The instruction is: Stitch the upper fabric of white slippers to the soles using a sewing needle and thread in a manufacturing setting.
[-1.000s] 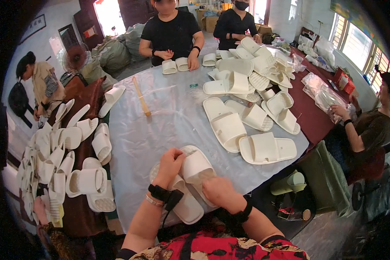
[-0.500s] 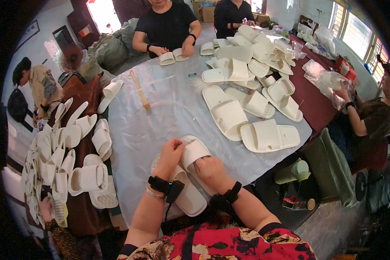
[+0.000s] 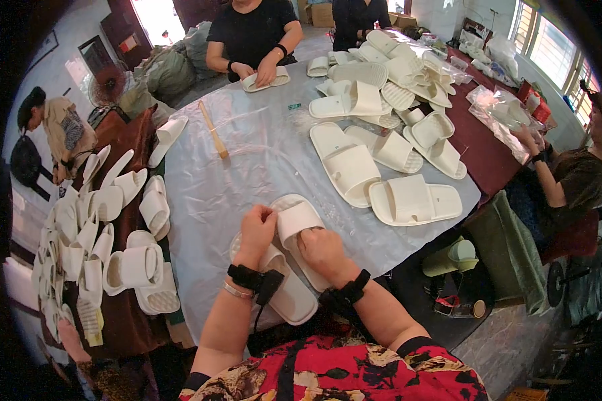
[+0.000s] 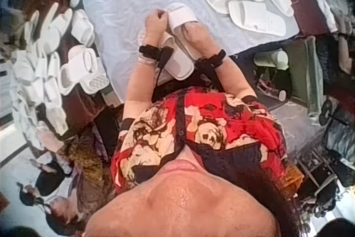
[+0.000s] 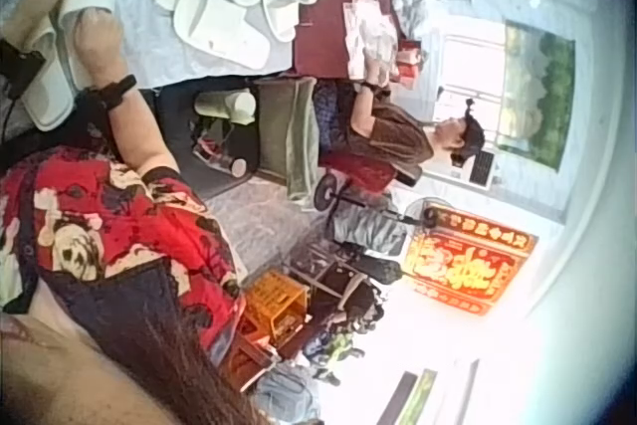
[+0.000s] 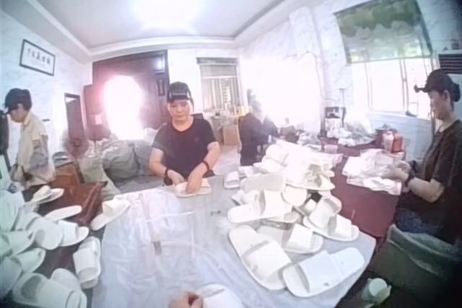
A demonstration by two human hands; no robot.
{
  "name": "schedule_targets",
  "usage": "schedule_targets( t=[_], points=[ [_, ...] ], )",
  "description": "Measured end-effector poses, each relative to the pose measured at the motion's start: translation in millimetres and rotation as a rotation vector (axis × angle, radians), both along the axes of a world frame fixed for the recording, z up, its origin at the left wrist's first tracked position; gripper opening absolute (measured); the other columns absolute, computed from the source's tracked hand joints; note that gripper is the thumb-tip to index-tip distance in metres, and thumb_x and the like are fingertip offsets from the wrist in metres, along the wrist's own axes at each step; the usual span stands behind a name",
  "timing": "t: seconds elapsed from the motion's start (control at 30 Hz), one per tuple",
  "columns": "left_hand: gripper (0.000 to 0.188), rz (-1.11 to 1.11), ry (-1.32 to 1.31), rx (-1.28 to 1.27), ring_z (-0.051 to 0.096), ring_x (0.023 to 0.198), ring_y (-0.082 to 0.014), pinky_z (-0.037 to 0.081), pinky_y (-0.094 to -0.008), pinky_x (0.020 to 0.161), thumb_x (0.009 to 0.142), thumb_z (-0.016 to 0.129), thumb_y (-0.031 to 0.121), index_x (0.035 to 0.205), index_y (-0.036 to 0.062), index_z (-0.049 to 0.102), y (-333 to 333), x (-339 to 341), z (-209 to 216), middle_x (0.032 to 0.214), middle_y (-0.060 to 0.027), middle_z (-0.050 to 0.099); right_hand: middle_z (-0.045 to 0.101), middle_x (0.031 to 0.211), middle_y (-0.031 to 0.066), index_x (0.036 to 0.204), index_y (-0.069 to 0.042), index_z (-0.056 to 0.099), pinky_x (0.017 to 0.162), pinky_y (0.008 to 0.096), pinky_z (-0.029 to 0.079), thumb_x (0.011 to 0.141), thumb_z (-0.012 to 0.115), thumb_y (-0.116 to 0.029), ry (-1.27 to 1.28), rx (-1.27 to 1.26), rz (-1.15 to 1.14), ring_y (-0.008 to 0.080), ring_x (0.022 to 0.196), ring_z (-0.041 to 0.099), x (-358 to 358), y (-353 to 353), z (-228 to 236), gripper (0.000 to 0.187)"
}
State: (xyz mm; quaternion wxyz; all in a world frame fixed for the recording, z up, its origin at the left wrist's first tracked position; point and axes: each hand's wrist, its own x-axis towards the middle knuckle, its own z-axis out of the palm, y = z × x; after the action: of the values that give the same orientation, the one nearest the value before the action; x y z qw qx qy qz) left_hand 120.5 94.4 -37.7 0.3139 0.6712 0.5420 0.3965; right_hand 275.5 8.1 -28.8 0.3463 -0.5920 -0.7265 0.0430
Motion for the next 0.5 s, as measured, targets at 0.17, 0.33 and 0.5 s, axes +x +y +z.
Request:
schedule_targets(
  t=[0.17, 0.33, 0.5],
  points=[
    [0.018, -0.04, 0.074, 0.014, 0.061, 0.07, -0.0172, 0.049, -0.0309, 0.064, 0.084, 0.063, 0.015, 0.089, -0.0028, 0.062, 0.6, 2.3, 4.0, 0.078, -0.0114, 0.066, 0.062, 0.064, 0.0162, 0.068, -0.006, 0.063, 0.052, 0.0437, 0.05, 0.082, 0.055, -0.019, -0.055, -0.03, -0.011, 0.0321, 0.057, 0.063, 1.4, -0.1, 3.0, 0.021],
    [0.017, -0.142, -0.017, -0.074, 0.061, 0.069, -0.0233, 0.049, -0.0342, 0.065, 0.085, 0.061, 0.015, 0.09, -0.0015, 0.059, 5.5, -2.6, 1.2, 0.079, -0.0129, 0.064, 0.062, 0.062, 0.0149, 0.065, -0.007, 0.064, 0.05, 0.0433, 0.049, 0.079, 0.056, -0.02, -0.06, 0.0, -0.026, 0.0316, 0.055, 0.062, -2.6, -0.9, -1.5, 0.021],
    [0.014, -0.169, -0.222, -0.295, 0.052, 0.064, -0.0094, 0.044, -0.0259, 0.054, 0.087, 0.061, 0.014, 0.089, 0.0003, 0.058, 3.6, -0.2, 9.4, 0.074, -0.0027, 0.059, 0.061, 0.061, 0.0148, 0.063, -0.007, 0.062, 0.049, 0.0434, 0.048, 0.077, 0.057, -0.018, -0.053, 0.028, -0.019, 0.0313, 0.054, 0.061, -1.1, 0.1, -4.9, 0.019]
  ],
)
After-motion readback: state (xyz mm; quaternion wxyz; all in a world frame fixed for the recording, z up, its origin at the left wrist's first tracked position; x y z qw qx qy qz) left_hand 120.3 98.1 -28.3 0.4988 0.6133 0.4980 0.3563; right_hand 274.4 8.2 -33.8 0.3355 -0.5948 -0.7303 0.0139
